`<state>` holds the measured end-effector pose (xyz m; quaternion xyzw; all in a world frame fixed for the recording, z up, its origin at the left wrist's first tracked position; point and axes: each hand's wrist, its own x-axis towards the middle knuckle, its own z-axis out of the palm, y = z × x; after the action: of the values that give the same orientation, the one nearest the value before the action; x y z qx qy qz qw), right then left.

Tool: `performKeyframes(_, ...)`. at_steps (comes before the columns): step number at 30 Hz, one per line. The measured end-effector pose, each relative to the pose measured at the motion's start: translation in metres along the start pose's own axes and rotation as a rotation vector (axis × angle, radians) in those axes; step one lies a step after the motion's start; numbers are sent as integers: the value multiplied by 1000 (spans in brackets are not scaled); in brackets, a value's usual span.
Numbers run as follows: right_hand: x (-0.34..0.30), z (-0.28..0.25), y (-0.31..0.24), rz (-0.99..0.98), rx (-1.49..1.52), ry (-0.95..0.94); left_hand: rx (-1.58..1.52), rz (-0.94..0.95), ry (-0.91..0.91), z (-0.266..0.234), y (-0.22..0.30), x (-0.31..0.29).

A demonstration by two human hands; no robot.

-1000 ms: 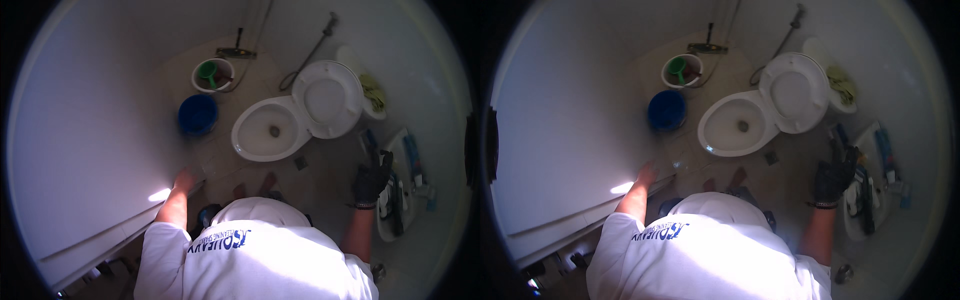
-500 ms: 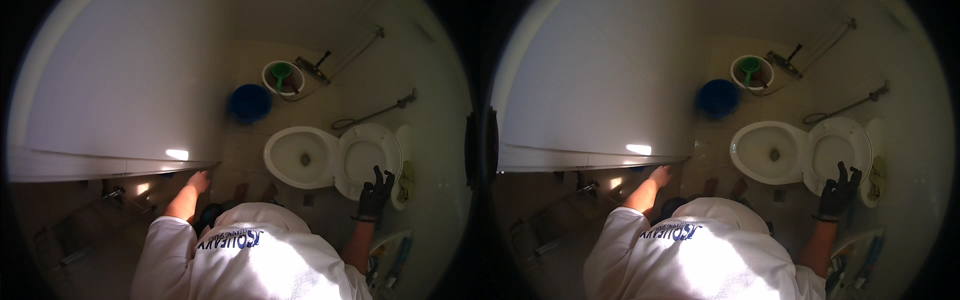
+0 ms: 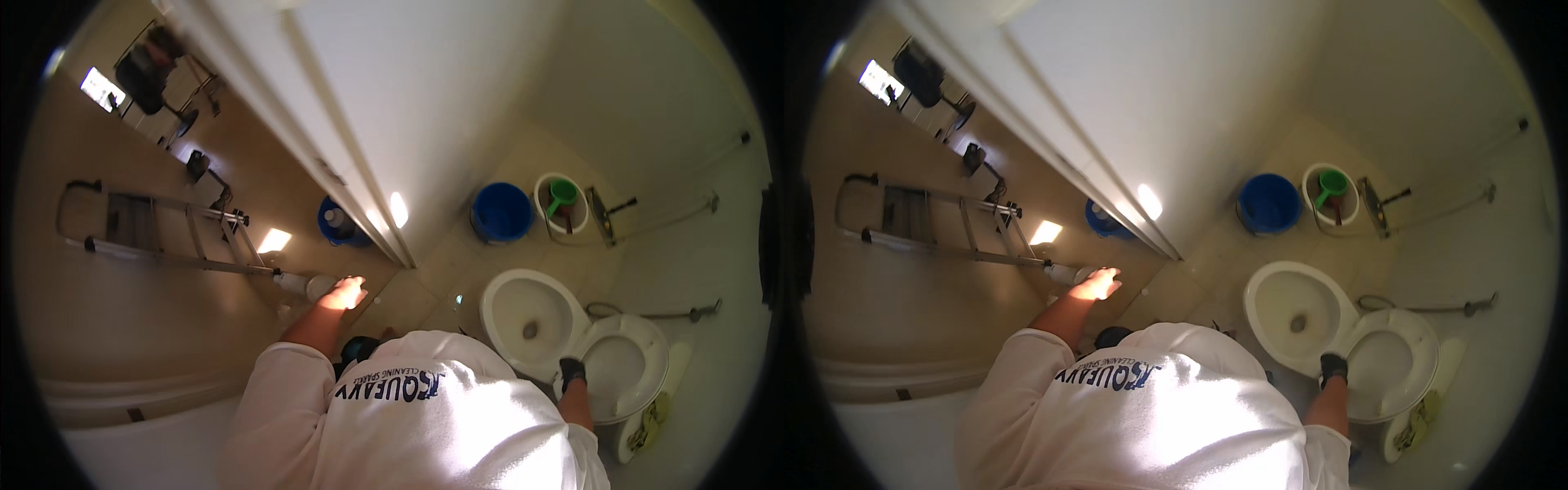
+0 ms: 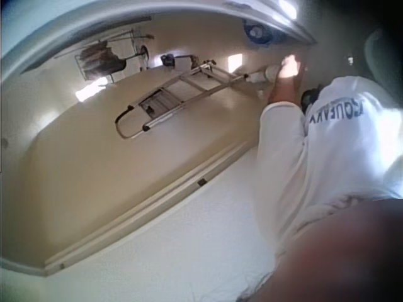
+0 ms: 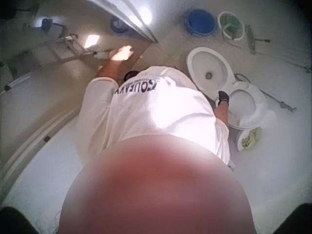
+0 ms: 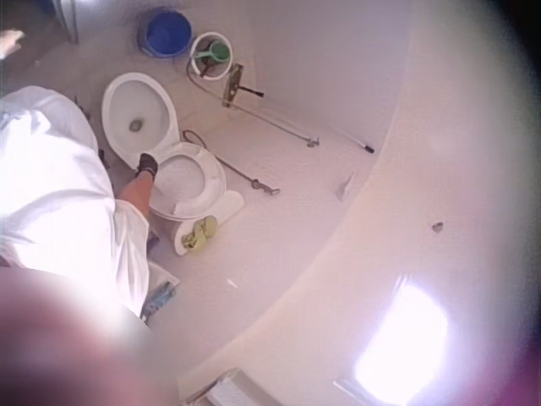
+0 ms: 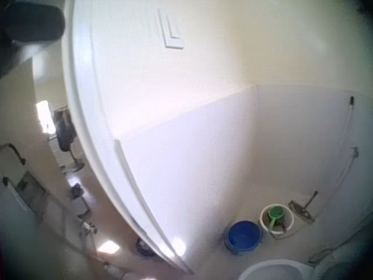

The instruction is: The person cleans a white toilet in a bathroom using a yellow cloth, a handheld bidet sprayer, and a yellow toilet brush. They wipe the toilet seat and rim, rinse the bowl with the sprayer, and scrub the interior with the brush.

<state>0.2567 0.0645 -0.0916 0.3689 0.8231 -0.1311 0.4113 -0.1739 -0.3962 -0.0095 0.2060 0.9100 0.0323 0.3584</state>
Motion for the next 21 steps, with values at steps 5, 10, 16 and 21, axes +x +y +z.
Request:
performKeyframes(5,-12,18,-26,-108,-51,10,-225,-201,151,46,-143,-15)
performKeyframes(10,-25,-11,-58,-127,-183,63,-341,-322,142,69,-209,-47)
performKeyframes(16,-4,-90,-133,-270,-398,163,-216,-305,-23,116,-272,-96)
performKeyframes(21,-15,-158,-242,-172,-58,262,-544,-480,138,156,-289,-108)
